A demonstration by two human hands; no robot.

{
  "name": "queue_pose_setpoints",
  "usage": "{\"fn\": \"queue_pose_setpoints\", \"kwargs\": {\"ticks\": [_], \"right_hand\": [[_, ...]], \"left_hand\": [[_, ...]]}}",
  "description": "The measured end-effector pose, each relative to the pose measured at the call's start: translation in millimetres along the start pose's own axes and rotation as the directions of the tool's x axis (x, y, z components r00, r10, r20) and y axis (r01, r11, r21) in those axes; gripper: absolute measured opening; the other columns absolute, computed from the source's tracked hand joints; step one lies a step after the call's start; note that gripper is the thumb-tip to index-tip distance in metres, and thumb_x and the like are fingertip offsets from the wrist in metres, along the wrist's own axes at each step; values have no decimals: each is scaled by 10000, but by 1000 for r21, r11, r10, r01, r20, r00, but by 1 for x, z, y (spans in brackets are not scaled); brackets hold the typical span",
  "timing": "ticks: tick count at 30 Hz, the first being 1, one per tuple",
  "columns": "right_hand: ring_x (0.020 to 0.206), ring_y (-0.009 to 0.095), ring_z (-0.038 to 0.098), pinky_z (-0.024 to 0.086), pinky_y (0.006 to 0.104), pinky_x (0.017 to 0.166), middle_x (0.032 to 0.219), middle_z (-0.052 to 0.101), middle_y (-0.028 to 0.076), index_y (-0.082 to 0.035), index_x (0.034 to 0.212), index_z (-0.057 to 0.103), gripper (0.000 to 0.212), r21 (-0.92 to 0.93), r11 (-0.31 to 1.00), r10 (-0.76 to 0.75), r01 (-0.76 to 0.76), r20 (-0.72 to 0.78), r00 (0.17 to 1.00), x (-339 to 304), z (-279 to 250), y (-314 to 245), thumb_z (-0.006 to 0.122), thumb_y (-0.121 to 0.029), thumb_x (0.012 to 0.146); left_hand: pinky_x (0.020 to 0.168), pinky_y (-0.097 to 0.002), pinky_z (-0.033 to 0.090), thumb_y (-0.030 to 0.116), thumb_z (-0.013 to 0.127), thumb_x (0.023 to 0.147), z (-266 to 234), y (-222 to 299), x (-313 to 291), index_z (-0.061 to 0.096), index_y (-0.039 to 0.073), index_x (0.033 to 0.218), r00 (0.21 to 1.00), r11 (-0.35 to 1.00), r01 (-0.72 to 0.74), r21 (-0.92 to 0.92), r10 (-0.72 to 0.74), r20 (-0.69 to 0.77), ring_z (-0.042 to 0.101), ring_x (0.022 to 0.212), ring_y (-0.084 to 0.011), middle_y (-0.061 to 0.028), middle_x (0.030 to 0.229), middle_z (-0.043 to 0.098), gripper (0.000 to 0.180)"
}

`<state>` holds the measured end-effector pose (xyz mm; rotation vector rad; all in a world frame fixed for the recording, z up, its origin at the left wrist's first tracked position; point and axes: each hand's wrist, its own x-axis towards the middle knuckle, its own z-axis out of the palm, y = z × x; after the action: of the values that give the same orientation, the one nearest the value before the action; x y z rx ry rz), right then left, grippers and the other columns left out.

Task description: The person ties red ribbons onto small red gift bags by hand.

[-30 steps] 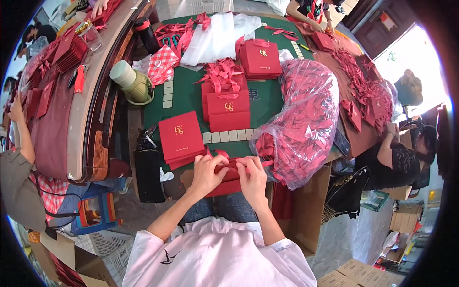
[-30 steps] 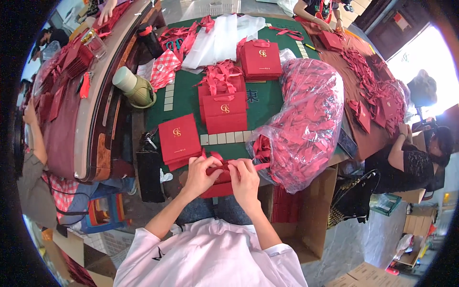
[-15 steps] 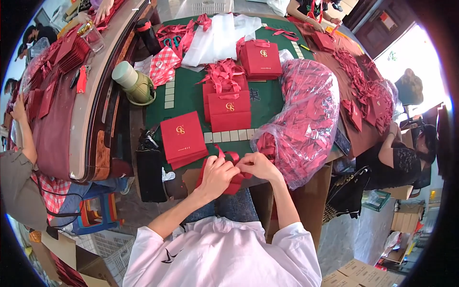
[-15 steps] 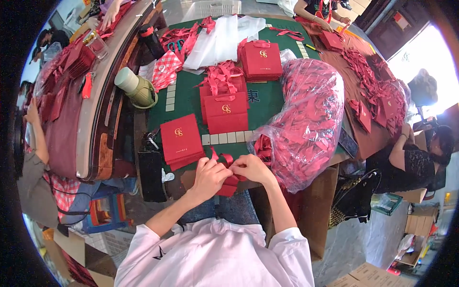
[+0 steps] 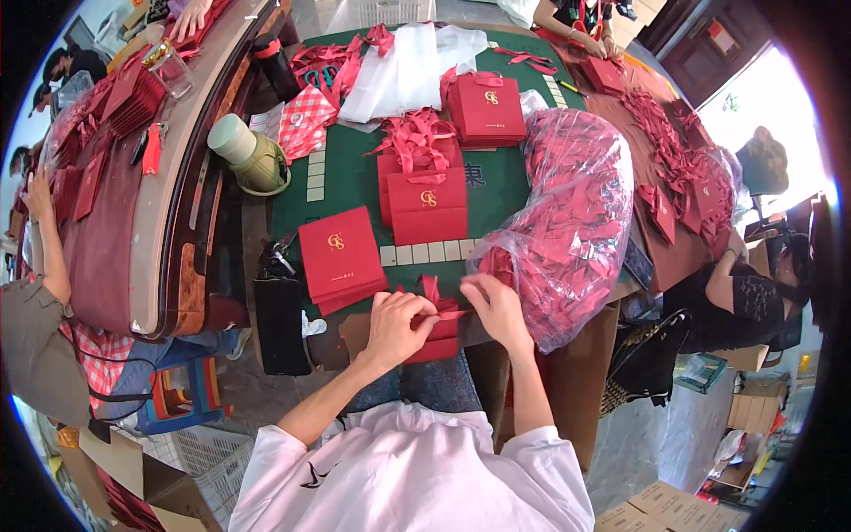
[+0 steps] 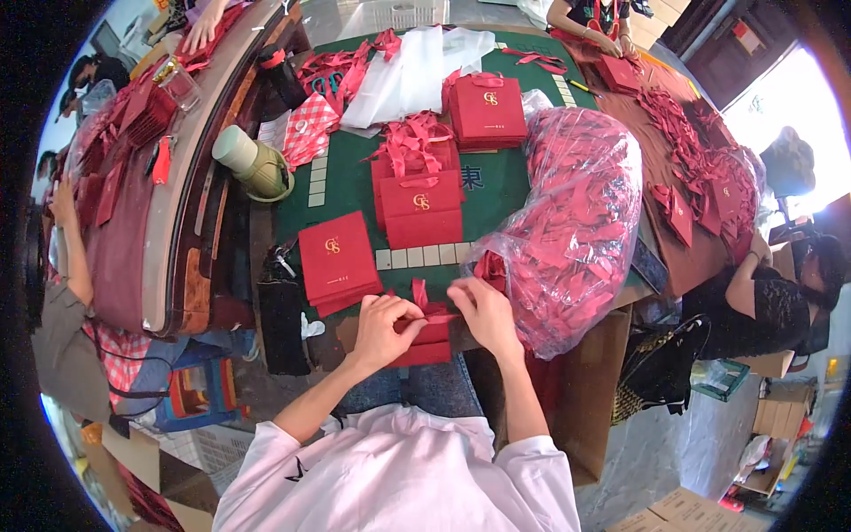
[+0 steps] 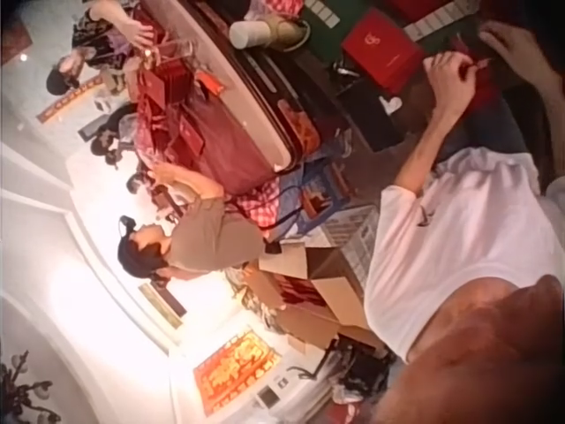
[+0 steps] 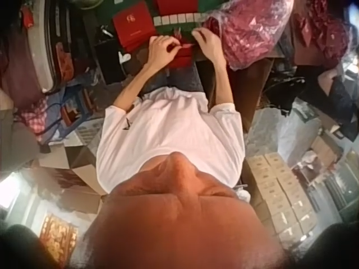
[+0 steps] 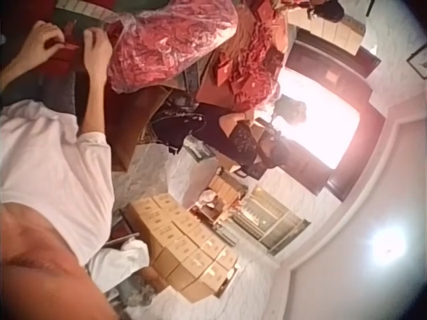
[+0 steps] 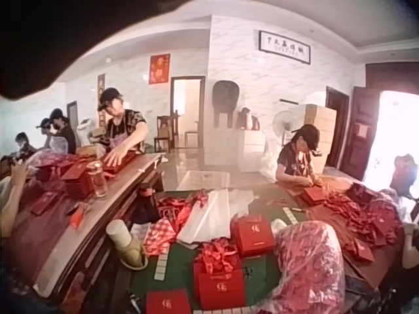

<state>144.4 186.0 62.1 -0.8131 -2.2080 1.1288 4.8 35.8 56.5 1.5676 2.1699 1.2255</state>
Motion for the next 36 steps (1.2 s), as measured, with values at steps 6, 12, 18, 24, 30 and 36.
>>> {"fn": "queue_pose_setpoints", "kwargs": {"ticks": [6,12,18,24,30,36], "right_hand": [[685,185,666,508,327,598,827,675,117,-2,1004,666,174,-131,985,150,-114,312,938,-36,-28,-22,670,-160,932],[746,85,641,529,229,630,922,657,22,-22,1168,572,211,534,618,367,-578,454,812,-28,9,-22,612,-92,972],[809,138,676,565,260,709,990,640,73,-3,1183,518,252,670,613,326,-420,269,906,-28,44,-5,604,3,948],[821,174,709,569,274,711,997,644,97,15,1120,514,199,629,703,352,-332,98,931,-29,41,3,581,46,936],[765,228,694,560,312,669,969,632,128,10,1084,534,260,60,967,246,-248,44,968,-49,15,12,679,8,868],[1010,343,594,508,423,844,1104,602,149,-34,1177,568,485,-295,947,-123,127,31,992,-50,5,-44,798,-110,756]], "left_hand": [[749,-349,379,161,783,761,15,-17,10,658,125,816,989,989,139,-43,-141,-46,609,742,-189,6,747,652,141],[842,-407,411,134,711,838,34,-14,-3,631,99,1081,977,998,54,-38,-60,-203,586,961,-285,-90,1007,640,258],[894,-313,492,166,497,1041,43,7,-58,464,27,1268,881,586,465,-664,-379,282,598,1012,-142,-90,1176,586,268],[802,-279,498,127,493,1032,27,3,-85,512,11,1083,788,395,616,-682,-320,526,605,841,-132,-70,931,632,129],[743,-287,513,119,542,992,-1,-17,-90,617,-1,1032,789,739,565,-367,-354,502,629,817,-150,-79,938,638,147],[683,-312,515,53,578,938,-9,-33,-79,638,3,1103,816,749,548,-373,-380,436,626,726,-158,-80,879,599,183]]}}
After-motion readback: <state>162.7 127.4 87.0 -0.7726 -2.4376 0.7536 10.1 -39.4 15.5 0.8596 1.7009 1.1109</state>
